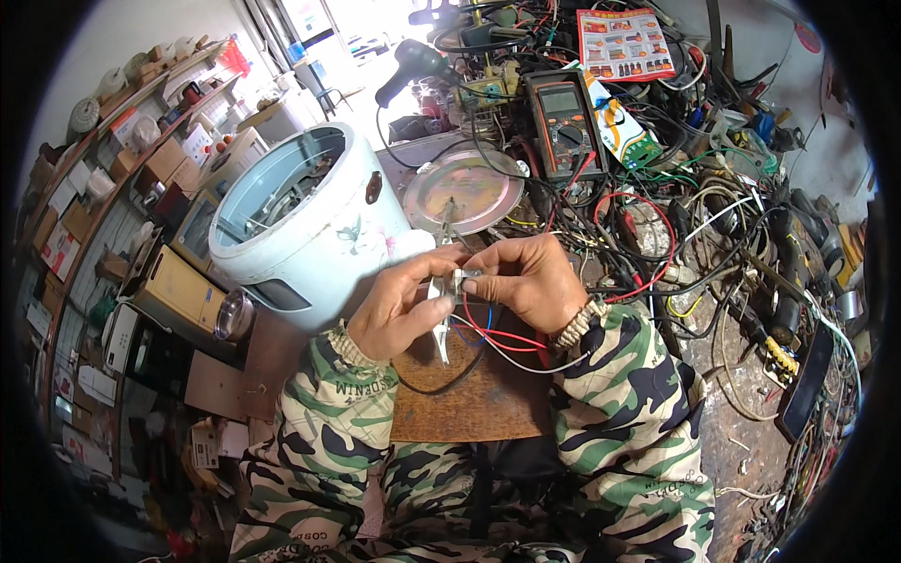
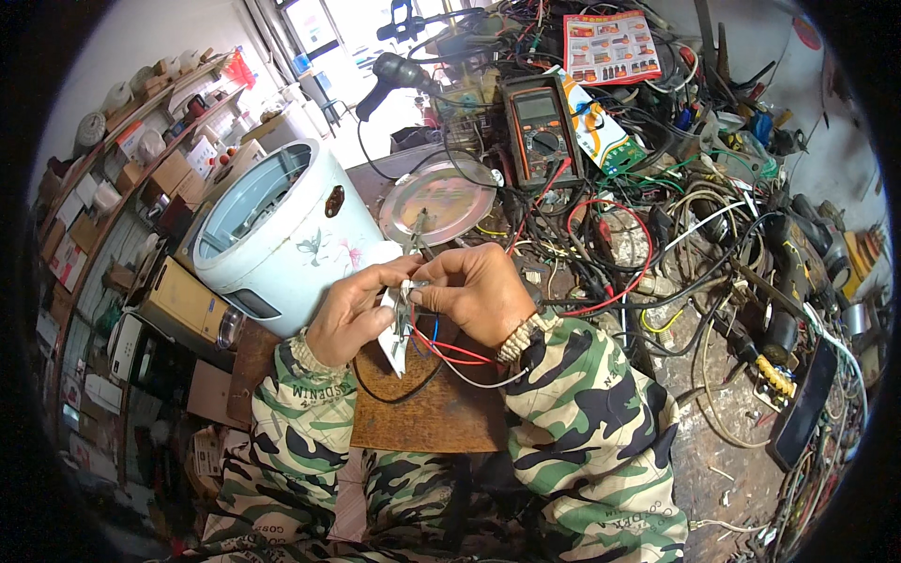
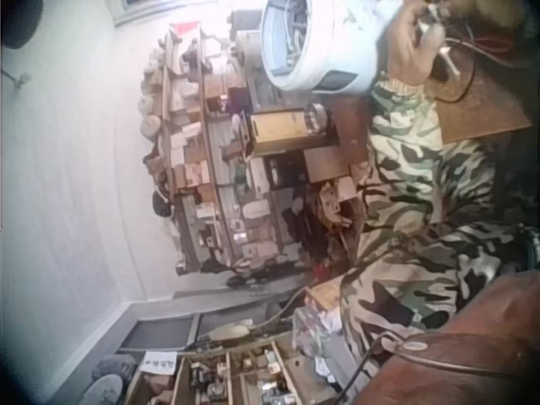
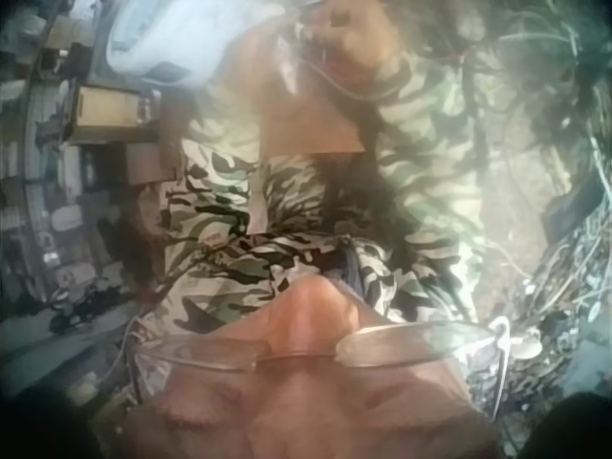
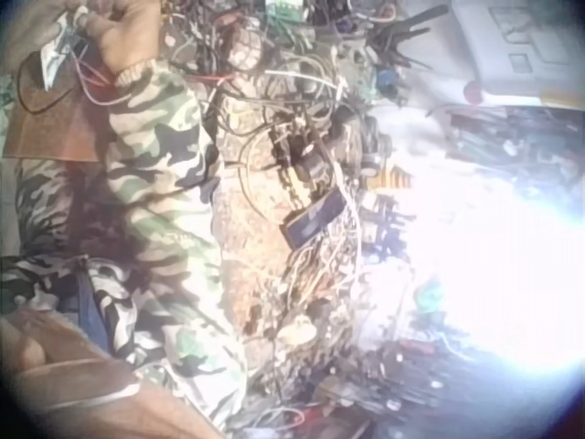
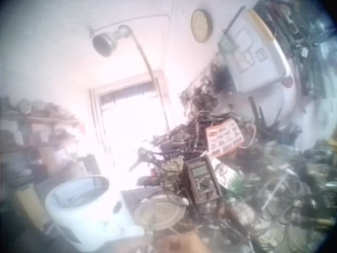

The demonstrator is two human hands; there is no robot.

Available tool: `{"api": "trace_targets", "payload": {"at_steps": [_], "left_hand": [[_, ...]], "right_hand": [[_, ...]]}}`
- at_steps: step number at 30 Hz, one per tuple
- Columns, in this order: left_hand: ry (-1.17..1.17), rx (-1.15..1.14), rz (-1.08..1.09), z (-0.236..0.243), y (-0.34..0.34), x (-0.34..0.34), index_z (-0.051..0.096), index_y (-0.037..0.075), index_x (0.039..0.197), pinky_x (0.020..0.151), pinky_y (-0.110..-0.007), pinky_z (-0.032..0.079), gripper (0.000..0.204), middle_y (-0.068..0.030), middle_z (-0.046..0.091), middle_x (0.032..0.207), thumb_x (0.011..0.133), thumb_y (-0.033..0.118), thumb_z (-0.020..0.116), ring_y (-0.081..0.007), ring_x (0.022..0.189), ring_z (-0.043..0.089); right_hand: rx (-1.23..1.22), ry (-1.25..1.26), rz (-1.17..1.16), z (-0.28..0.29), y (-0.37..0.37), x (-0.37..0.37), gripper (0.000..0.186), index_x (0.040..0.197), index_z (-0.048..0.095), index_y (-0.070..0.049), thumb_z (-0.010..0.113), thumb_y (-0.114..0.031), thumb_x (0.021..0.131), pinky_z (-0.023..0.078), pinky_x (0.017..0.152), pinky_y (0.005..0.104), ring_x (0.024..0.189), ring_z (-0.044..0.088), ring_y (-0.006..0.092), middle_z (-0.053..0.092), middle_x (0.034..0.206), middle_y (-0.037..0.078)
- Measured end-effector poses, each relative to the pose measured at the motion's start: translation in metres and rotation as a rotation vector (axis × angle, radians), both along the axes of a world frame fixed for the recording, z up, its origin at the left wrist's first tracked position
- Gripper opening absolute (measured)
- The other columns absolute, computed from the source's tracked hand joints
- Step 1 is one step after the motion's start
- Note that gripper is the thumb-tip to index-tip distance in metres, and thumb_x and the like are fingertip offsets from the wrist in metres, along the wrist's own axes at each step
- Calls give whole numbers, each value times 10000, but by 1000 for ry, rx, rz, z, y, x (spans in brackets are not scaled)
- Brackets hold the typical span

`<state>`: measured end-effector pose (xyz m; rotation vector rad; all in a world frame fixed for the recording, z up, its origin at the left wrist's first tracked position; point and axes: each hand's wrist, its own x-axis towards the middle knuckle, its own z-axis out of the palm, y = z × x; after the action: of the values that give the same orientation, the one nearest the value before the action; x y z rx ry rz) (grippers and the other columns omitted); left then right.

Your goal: The person uses a soldering iron and pliers to work on a small electrical component with wires, likely a switch or connector. They repeatedly heat and adjust the wires and terminals while holding the component in their left hand. The task continues throughout the clip without a visible final state.

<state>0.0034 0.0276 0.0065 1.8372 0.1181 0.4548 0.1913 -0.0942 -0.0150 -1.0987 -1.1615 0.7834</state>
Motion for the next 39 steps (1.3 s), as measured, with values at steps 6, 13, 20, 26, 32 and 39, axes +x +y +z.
{"api": "trace_targets", "payload": {"at_steps": [6,13,20,26,32,39], "left_hand": [[-13,80,72,-5,4,0,630,-63,1139,1062,-341,457,288,-236,554,1351,879,11,730,-204,1222,572],[-75,133,55,-8,5,-2,660,-46,1092,994,-330,500,254,-165,636,1194,861,8,751,-174,1105,621],[31,122,29,-6,11,-8,635,-61,1136,1045,-372,469,256,-191,590,1307,896,-11,709,-224,1213,577],[-78,103,10,-10,11,-4,668,-57,1140,1041,-363,479,284,-160,639,1198,878,16,751,-216,1155,614],[-53,54,2,-7,9,-4,674,-60,1127,1057,-372,470,254,-191,623,1277,903,33,747,-240,1189,608],[-32,-9,14,-8,13,-7,649,-80,1157,958,-306,527,277,-176,627,1273,941,74,728,-185,1136,623]], "right_hand": [[10,-24,18,4,-3,-9,156,982,721,50,774,32,836,509,635,239,704,592,58,660,760,-3],[20,69,180,0,-5,-2,205,1034,646,56,720,85,846,503,674,230,759,583,53,623,808,-10],[9,41,202,2,-5,0,198,1047,627,71,672,107,858,494,662,232,738,573,56,616,801,-12],[18,33,196,1,-4,-1,210,1069,631,79,672,98,863,494,660,235,738,571,58,616,806,-11],[2,38,200,6,-7,-2,209,1079,643,73,660,93,872,496,686,233,757,572,58,619,823,-17],[-22,-5,107,11,-11,10,143,1040,655,51,646,61,897,498,715,240,808,589,67,645,864,-2]]}}
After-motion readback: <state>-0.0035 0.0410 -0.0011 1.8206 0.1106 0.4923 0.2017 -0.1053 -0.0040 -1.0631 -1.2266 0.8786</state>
